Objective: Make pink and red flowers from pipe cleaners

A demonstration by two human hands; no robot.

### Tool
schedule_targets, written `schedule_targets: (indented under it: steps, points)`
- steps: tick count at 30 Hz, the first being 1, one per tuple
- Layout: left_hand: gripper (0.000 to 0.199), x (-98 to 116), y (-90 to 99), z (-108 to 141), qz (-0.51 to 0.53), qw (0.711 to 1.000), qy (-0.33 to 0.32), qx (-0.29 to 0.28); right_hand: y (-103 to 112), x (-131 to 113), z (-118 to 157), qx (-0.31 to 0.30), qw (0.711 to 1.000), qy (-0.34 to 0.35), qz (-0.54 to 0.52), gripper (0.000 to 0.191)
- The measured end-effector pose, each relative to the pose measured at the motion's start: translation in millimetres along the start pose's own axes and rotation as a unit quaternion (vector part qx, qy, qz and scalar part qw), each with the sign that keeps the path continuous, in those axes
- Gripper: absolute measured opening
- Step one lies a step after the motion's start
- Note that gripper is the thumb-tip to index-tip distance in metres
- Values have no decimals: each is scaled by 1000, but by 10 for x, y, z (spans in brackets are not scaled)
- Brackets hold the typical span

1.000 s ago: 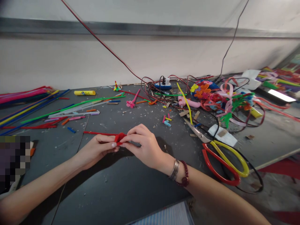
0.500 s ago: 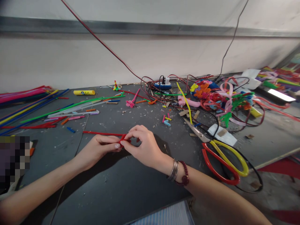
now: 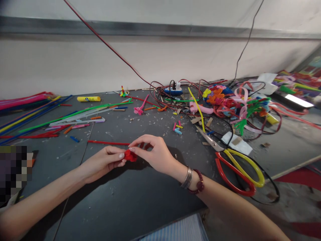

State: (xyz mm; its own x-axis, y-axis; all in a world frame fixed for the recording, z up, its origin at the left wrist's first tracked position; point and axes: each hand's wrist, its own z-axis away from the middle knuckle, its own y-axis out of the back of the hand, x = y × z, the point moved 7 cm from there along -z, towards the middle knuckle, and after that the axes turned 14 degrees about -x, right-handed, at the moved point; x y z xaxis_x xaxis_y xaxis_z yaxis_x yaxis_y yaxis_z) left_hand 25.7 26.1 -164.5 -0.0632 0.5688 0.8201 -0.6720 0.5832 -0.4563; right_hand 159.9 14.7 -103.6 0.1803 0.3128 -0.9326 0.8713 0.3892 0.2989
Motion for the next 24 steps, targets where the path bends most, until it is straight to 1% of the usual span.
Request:
schedule_targets:
  steps: [2,5,7,10,12,15,18,21,24]
  points:
    - [14,1,1,-1,13,1000,0,2,5,-15,5,5,1000,15,8,8]
    - [17,-19,9,-9,36,999,7,2,15,-68,26,18,998,46,36,13]
    - [18,-32,22,-15,48,999,10,4,15,-96,39,19,998,55,34,14]
    - [20,-31,53,-20,64,998,0,15,16,-85,42,17,999,39,-6,13]
    - [22,-29,61,-21,75,997,-6,19,22,-53,39,20,999,21,-32,15]
    - [22,-41,58,-22,83,996,-1,21,31,-12,34,28,999,10,-45,13]
    - [21,-45,46,-24,77,997,3,20,41,-27,40,39,999,25,-6,9]
    - [21,-41,45,-26,74,997,2,24,40,-94,56,45,996,53,55,12]
    - [21,-45,63,-23,75,997,1,35,31,-146,67,44,994,67,79,14]
